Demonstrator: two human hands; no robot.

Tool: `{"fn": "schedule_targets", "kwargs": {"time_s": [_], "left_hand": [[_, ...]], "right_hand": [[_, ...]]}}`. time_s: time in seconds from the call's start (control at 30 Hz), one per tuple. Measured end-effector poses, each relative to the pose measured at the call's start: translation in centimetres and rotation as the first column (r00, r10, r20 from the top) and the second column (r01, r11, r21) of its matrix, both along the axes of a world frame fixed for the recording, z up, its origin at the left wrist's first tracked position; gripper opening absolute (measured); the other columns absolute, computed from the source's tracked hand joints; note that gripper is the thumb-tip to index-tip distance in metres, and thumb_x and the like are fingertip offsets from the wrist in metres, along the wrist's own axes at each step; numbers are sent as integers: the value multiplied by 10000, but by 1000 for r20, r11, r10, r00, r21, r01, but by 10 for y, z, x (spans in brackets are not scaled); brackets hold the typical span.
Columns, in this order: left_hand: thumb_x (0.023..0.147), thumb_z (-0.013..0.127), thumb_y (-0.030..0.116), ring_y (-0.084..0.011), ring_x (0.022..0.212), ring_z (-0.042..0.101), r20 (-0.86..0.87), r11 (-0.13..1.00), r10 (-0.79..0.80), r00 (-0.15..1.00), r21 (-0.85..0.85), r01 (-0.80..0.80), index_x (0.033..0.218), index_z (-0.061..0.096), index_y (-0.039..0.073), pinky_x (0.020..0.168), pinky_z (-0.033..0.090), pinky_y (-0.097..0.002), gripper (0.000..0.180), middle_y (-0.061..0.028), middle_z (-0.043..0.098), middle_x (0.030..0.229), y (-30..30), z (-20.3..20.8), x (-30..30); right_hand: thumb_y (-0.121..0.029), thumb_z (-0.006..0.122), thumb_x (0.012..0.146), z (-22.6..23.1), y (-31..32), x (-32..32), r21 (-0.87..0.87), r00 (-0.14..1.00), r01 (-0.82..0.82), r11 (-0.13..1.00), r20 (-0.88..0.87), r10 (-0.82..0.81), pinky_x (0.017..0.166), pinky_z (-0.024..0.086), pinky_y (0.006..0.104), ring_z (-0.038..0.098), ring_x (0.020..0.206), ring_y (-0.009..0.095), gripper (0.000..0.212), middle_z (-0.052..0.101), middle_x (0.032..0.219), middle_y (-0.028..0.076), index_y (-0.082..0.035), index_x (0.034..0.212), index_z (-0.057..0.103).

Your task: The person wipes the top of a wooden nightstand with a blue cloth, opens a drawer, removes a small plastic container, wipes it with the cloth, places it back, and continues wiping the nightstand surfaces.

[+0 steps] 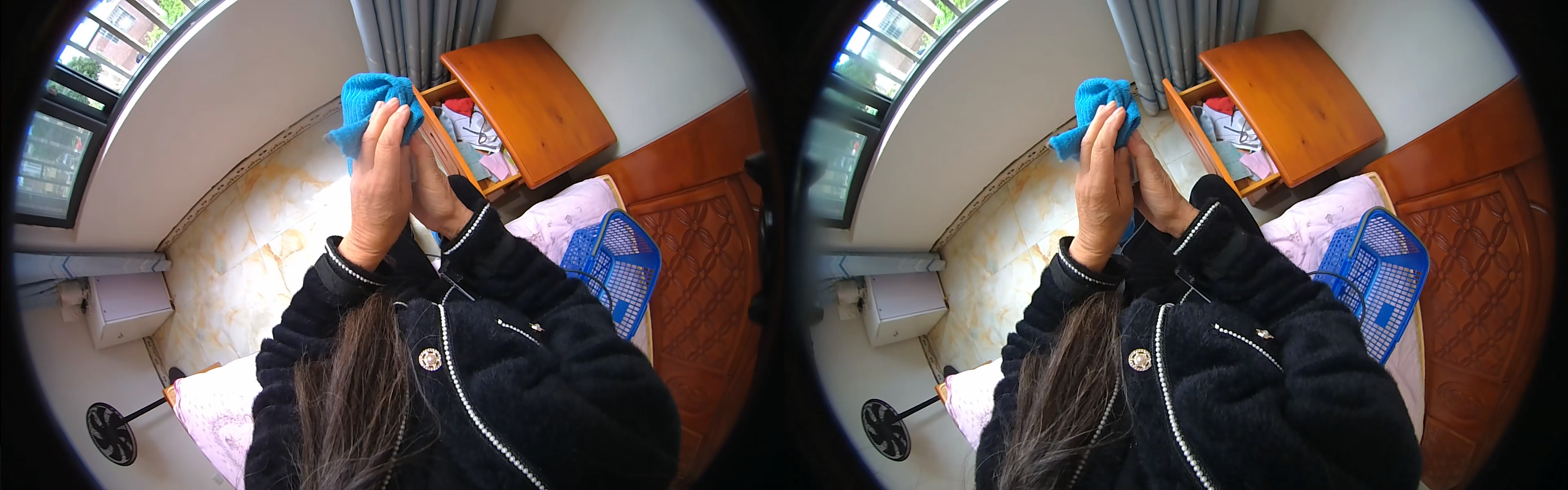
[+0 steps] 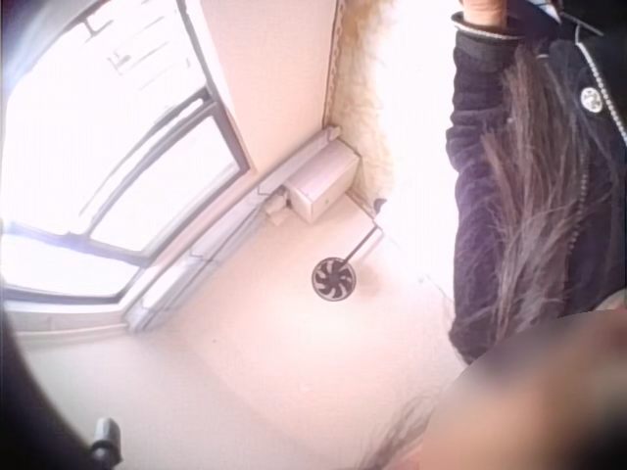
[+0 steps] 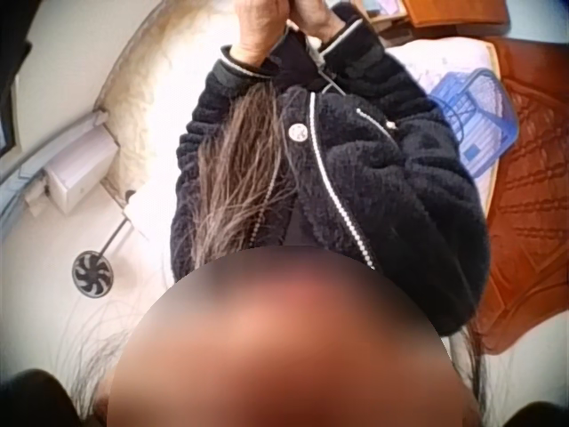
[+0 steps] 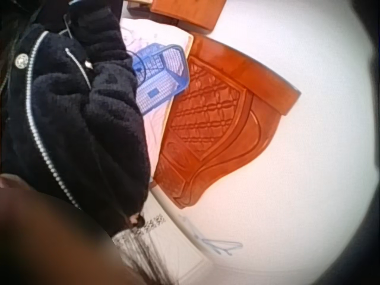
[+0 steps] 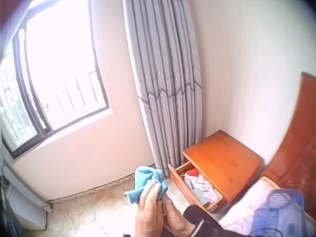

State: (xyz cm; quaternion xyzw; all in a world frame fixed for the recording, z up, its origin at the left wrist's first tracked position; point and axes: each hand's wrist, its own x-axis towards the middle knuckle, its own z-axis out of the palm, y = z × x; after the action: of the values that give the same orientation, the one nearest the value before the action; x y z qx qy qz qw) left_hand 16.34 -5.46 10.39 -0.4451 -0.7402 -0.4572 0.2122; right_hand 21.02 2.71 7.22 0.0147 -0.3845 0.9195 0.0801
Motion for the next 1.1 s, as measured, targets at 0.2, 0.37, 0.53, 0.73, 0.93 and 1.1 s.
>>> {"fn": "schedule_targets", "kwargs": {"time_s": [0.2, 0.37, 0.53, 0.73, 0.93, 1.1], "left_hand": [[979, 479, 71, -258, 938, 652, 562, 989, 65, 825, 74, -129, 1264, 549, 47, 829, 510, -349, 295, -134, 647, 1075, -16, 7, -46], [937, 510, -3, -264, 1072, 601, 28, 990, 92, 995, 102, -95, 1222, 583, 37, 923, 479, -342, 297, -136, 609, 1144, -15, 2, -18], [900, 520, -25, -321, 1126, 552, -30, 991, 123, 992, 54, -121, 1216, 591, 24, 988, 430, -381, 328, -174, 594, 1150, -9, -3, -9], [963, 579, 152, -201, 972, 643, 492, 971, 62, 869, 171, -165, 1252, 581, -27, 863, 501, -300, 340, -142, 679, 1082, -29, -13, -65], [976, 600, 197, -130, 995, 615, 670, 966, 0, 743, 192, -174, 1285, 577, -34, 873, 497, -253, 387, -91, 661, 1124, -31, -25, -67], [950, 636, 180, -130, 982, 621, 711, 949, -122, 693, 288, -128, 1273, 578, -48, 866, 499, -256, 400, -97, 671, 1115, -26, -30, -72]], "right_hand": [[-657, 371, 961, 6, 8, 9, 34, 976, -192, 981, 113, 188, 1055, 422, 442, 494, 1279, 219, 726, 522, 1352, 72, -113, 1441, 370], [-648, 395, 961, 11, 5, 3, 28, 996, -51, 998, 70, 49, 1026, 446, 405, 531, 1224, 197, 716, 517, 1331, 71, -110, 1433, 365], [-581, 410, 981, 4, 4, 6, 22, 996, -84, 996, 46, 83, 1001, 464, 386, 547, 1204, 190, 640, 540, 1311, 64, -108, 1413, 408], [-656, 445, 915, 1, 11, 4, 11, 982, -180, 984, 50, 180, 974, 513, 420, 608, 1138, 240, 783, 565, 1258, 149, -29, 1381, 405], [-400, 527, 974, -7, 10, 0, 19, 991, -99, 995, 96, 96, 919, 554, 389, 644, 1076, 234, 552, 594, 1215, 146, -5, 1347, 425], [-147, 597, 966, -19, 2, -6, 25, 996, 64, 998, 66, -66, 834, 583, 320, 656, 988, 164, 329, 635, 1126, 103, 18, 1236, 506]]}}
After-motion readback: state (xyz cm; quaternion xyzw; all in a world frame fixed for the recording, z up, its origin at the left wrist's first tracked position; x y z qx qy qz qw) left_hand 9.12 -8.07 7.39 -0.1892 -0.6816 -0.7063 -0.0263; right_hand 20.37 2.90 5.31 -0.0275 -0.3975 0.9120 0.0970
